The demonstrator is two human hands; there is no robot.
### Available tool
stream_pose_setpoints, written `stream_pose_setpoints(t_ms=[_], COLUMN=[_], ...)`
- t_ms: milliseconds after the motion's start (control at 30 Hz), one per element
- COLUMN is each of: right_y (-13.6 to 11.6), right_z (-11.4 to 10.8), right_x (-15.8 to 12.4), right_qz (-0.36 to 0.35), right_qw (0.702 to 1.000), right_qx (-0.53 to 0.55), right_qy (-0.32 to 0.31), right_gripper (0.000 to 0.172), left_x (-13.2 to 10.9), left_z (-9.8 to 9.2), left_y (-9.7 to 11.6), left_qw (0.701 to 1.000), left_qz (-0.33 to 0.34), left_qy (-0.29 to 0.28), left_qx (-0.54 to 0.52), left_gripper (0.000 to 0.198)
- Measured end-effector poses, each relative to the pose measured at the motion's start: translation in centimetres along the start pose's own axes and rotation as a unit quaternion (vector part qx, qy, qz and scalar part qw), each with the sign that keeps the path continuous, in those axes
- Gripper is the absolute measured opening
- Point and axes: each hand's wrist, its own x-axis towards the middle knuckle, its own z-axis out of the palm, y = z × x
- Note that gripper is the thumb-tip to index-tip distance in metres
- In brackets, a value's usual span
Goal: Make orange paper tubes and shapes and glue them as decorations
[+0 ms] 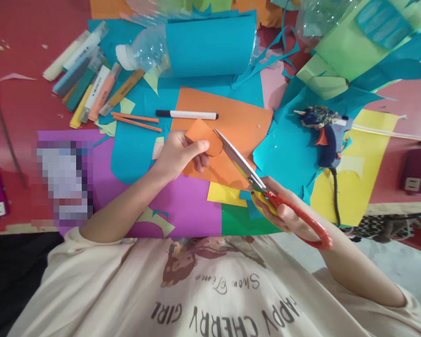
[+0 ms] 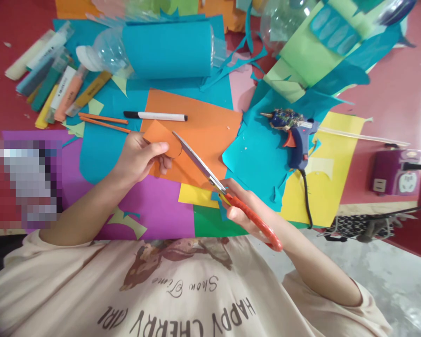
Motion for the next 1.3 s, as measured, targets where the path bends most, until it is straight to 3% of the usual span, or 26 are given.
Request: stream_pose_setpoints(t_ms=[200, 400, 467, 567, 633, 667, 767, 867, 1100, 1200, 1300], right_y=[-0.1, -0.3, -0.2, 0.0, -0.1, -0.1, -0.4, -0.4, 0.5, 0.7, 0.8], right_z=[0.2, 0.1, -0.1, -0.2, -0.2, -0.2, -0.1, -0.1, 0.0, 0.0, 0.0], right_x=[0.4, 0.4, 0.3, 0.4, 0.4, 0.4, 0.2, 0.0, 0.1, 0.1, 0.1], right_qz=[0.012, -0.008, -0.007, 0.001, 0.003, 0.005, 0.008, -0.002, -0.042, -0.049, -0.053], right_qw=[0.998, 0.989, 0.986, 0.982, 0.977, 0.975, 0.971, 0.972, 0.975, 0.975, 0.974], right_qx=[0.052, 0.149, 0.168, 0.19, 0.208, 0.218, 0.236, 0.232, 0.214, 0.214, 0.218], right_qy=[0.016, -0.001, 0.003, 0.025, 0.041, 0.044, 0.041, 0.032, 0.035, 0.033, 0.033], right_gripper=[0.066, 0.056, 0.054, 0.056, 0.058, 0.059, 0.055, 0.048, 0.051, 0.051, 0.051], left_x=[0.2, 0.9, 1.0, 0.9, 0.8, 0.7, 0.7, 0.8, 1.1, 1.3, 1.3], left_z=[0.0, -3.4, -4.4, -4.6, -4.0, -3.7, -2.8, -2.2, -1.3, -1.5, -1.8], left_y=[0.2, 1.6, 1.8, 1.7, 1.6, 1.5, 1.0, 0.2, -0.6, -0.7, -0.8], left_qw=[0.999, 0.978, 0.951, 0.884, 0.839, 0.821, 0.814, 0.808, 0.791, 0.803, 0.835], left_qz=[-0.007, -0.001, 0.016, 0.075, 0.133, 0.166, 0.224, 0.217, 0.167, 0.179, 0.214], left_qy=[0.012, 0.024, 0.042, 0.144, 0.205, 0.209, 0.091, 0.001, -0.007, -0.012, -0.012], left_qx=[0.036, 0.205, 0.306, 0.438, 0.487, 0.505, 0.529, 0.548, 0.588, 0.569, 0.507], left_gripper=[0.021, 0.026, 0.026, 0.016, 0.029, 0.034, 0.027, 0.021, 0.013, 0.01, 0.016])
